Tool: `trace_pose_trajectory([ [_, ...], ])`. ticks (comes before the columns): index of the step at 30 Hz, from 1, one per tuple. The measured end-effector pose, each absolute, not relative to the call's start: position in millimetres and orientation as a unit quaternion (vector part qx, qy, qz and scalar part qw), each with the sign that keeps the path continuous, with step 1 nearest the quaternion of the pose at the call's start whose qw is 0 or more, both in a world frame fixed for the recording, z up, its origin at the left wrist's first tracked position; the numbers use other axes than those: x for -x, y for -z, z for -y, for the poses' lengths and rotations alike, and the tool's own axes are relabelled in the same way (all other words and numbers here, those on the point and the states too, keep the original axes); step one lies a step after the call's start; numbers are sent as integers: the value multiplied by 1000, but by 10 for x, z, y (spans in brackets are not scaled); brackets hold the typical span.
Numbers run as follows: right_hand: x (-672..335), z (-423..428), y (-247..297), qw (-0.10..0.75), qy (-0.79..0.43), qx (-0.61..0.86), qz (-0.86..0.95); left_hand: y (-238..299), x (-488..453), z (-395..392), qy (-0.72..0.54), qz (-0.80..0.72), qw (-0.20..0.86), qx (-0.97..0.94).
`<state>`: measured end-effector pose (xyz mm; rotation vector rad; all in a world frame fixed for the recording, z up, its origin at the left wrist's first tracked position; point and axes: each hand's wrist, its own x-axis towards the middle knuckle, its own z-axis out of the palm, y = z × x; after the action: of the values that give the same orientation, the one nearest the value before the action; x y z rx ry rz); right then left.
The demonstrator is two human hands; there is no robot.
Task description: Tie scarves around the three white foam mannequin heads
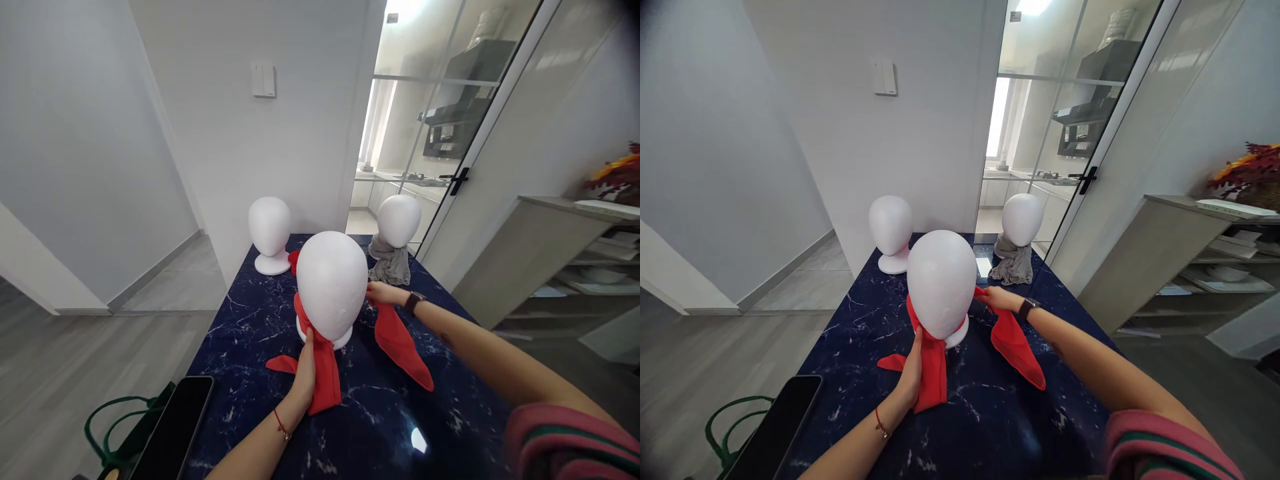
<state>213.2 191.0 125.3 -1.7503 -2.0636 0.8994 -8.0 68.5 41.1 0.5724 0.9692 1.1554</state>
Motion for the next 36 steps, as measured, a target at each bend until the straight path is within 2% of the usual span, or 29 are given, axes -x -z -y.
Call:
trace_pose_trajectory([
  [4, -2155, -1428, -899, 116, -364, 586, 714, -470, 54, -679, -519, -435, 697, -235],
  [11, -1589, -717, -624, 231, -500, 535, 640, -422, 59, -684, -500, -432, 714, -231],
  [13, -1387, -529, -568, 254, -464, 538, 657, -404, 58, -673, -488, -428, 724, -235],
  [15, -1191, -355, -525, 243, -372, 565, 695, -390, 50, -663, -492, -428, 721, -236],
  [18, -939, -164, -468, 157, -201, 630, 734, -390, 33, -656, -526, -404, 708, -241],
  [20, -825, -94, -429, 95, -136, 660, 733, -404, 28, -651, -531, -389, 714, -237],
  [22, -765, -57, -396, 77, -120, 676, 723, -419, 33, -645, -521, -379, 731, -224],
  [26, -758, -17, -367, 125, -130, 700, 691, -414, 60, -644, -507, -363, 761, -180],
  [31, -836, -6, -348, 180, -112, 692, 690, -413, 87, -687, -515, -415, 737, -139],
  [36, -910, -8, -313, 205, -104, 683, 693, -483, 87, -686, -553, -348, 734, -187],
])
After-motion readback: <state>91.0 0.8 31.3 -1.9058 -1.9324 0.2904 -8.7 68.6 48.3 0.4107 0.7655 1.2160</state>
